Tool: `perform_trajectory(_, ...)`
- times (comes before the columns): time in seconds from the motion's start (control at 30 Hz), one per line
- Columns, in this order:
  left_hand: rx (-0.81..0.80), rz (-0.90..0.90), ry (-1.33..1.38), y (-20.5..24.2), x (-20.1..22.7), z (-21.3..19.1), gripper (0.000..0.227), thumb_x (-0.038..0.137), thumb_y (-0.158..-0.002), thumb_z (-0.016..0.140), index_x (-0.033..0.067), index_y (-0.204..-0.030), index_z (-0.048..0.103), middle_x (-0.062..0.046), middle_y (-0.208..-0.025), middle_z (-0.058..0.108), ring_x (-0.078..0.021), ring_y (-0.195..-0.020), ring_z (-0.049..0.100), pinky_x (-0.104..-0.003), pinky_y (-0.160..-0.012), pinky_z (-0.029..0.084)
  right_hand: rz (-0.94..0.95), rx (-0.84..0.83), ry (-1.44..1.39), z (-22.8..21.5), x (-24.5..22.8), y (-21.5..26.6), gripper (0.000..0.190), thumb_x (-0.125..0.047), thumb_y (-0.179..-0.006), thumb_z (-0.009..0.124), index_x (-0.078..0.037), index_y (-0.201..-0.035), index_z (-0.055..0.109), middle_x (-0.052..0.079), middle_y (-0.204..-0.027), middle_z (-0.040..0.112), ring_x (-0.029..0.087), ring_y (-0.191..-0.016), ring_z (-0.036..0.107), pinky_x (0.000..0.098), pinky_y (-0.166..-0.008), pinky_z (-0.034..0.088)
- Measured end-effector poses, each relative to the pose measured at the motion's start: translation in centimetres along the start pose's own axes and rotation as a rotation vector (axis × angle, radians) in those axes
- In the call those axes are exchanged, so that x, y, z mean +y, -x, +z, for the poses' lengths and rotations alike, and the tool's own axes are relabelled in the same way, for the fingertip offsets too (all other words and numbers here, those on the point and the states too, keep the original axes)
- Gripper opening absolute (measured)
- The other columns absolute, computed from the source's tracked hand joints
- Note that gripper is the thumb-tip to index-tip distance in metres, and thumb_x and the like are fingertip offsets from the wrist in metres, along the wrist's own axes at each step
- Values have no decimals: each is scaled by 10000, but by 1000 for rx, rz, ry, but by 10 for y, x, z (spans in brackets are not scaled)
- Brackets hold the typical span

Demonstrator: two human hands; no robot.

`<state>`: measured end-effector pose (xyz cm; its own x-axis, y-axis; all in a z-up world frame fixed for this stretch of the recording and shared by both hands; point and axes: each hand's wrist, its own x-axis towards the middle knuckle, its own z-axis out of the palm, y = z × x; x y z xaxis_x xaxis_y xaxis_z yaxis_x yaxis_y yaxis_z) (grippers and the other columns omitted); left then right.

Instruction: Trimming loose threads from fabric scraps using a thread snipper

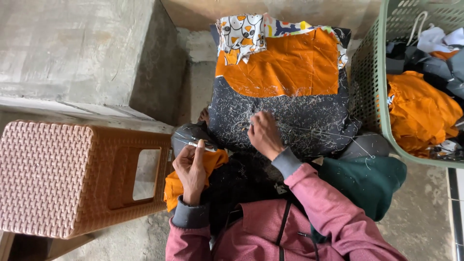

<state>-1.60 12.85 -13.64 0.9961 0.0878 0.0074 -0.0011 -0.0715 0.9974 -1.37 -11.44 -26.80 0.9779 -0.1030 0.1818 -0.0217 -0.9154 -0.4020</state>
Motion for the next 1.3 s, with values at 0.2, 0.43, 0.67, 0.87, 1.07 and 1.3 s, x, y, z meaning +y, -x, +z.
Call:
perform_trajectory(0.2,13,-12,6,-1,-7,-3,370,177,-971,760,46,-648,635,0,-457,488,-33,-457,401,-181,-438,311,-113,-219,-164,-31,6,24,148,30,-961,561,-13,-1016,692,131,-996,651,282,-1020,679,372,-910,545)
perform_trajectory(0.43,21,-4,20,-2,-15,-2,363,186,-968,765,35,-661,644,-9,-472,513,-32,-465,415,-187,-435,318,-151,-143,-52,-62,-28,-31,627,-530,-939,635,0,-1274,656,206,-1124,629,318,-1059,632,460,-882,493)
perform_trajectory(0.67,42,34,-41,-2,-17,-5,331,183,-945,788,51,-662,677,16,-470,442,-50,-502,391,-212,-463,347,-253,-169,23,21,-15,-15,395,-429,-895,690,-113,-1110,590,48,-1045,445,319,-1053,557,473,-852,478)
perform_trajectory(0.87,20,43,-79,-3,-6,-6,356,186,-960,766,28,-659,661,9,-463,390,-57,-495,374,-220,-473,334,-437,-238,-11,11,4,38,143,-55,-1032,517,-32,-959,638,89,-930,549,304,-980,635,357,-870,535)
perform_trajectory(1.07,76,-66,-47,0,-1,-4,352,194,-962,762,31,-667,659,-17,-479,489,-63,-491,403,-212,-471,314,-411,-270,-133,-42,43,73,151,-82,-1005,537,-50,-947,673,95,-958,622,300,-1004,665,376,-938,564)
perform_trajectory(1.3,61,-77,-36,-4,-13,-5,353,204,-962,772,41,-674,652,-3,-493,485,-49,-488,428,-189,-470,308,128,-164,202,-100,67,56,747,-636,-900,650,-16,-1315,618,174,-1139,551,316,-1053,584,450,-819,485)
